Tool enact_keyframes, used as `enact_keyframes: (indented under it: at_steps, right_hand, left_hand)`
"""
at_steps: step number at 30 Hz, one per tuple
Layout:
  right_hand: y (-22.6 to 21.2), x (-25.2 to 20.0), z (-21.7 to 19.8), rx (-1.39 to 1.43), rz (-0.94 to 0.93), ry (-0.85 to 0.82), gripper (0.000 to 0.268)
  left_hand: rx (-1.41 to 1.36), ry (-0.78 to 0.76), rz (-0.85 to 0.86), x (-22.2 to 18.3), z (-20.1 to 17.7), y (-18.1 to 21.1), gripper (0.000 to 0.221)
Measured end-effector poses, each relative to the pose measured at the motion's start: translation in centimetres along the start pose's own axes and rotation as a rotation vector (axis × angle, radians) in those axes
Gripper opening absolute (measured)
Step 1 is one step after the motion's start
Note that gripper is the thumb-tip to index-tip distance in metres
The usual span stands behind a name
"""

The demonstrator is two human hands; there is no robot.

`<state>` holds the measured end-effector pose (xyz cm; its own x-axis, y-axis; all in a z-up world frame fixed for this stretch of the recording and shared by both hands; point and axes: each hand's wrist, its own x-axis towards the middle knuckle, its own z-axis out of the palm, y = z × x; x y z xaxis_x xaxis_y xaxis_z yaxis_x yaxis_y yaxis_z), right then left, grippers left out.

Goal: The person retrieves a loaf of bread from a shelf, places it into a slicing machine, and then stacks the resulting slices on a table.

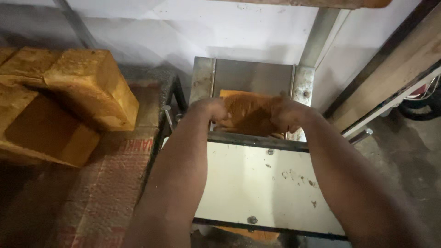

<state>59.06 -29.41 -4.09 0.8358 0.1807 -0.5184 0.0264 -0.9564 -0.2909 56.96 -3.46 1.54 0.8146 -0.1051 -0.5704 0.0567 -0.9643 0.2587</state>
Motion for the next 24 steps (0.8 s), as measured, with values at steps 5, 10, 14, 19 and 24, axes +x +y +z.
enact_keyframes:
  at_steps: [5, 10, 14, 19, 24]
  right_hand:
    - [-1.4, -1.5, -0.5, -0.107, 0.109, -0.149, 0.048]
    - [-3.0, -3.9, -1.2, -0.017, 0.173, 0.174, 0.079]
    - [-3.5, -3.3, -0.9, -0.079, -0.066, 0.266, 0.072]
    - [-3.6, -3.2, -0.7, -0.025, -0.098, 0.173, 0.076]
    - [-3.5, -3.1, -0.8, -0.1, -0.161, 0.183, 0.073]
  left_hand:
    - [-0.045, 0.015, -0.046, -0.3, 0.0, 0.1, 0.045]
    - [-0.165, 0.119, 0.02, -1.7, -0.7, 0.6, 0.064]
    - [-0.187, 0.241, 0.126, -2.5, -0.7, 1.3, 0.076]
    - [-0.086, 0.15, 0.16, -0.7, -0.1, 0.6, 0.074]
    - [-0.077, 0.145, 0.15, 0.4, 0.0, 0.3, 0.067]
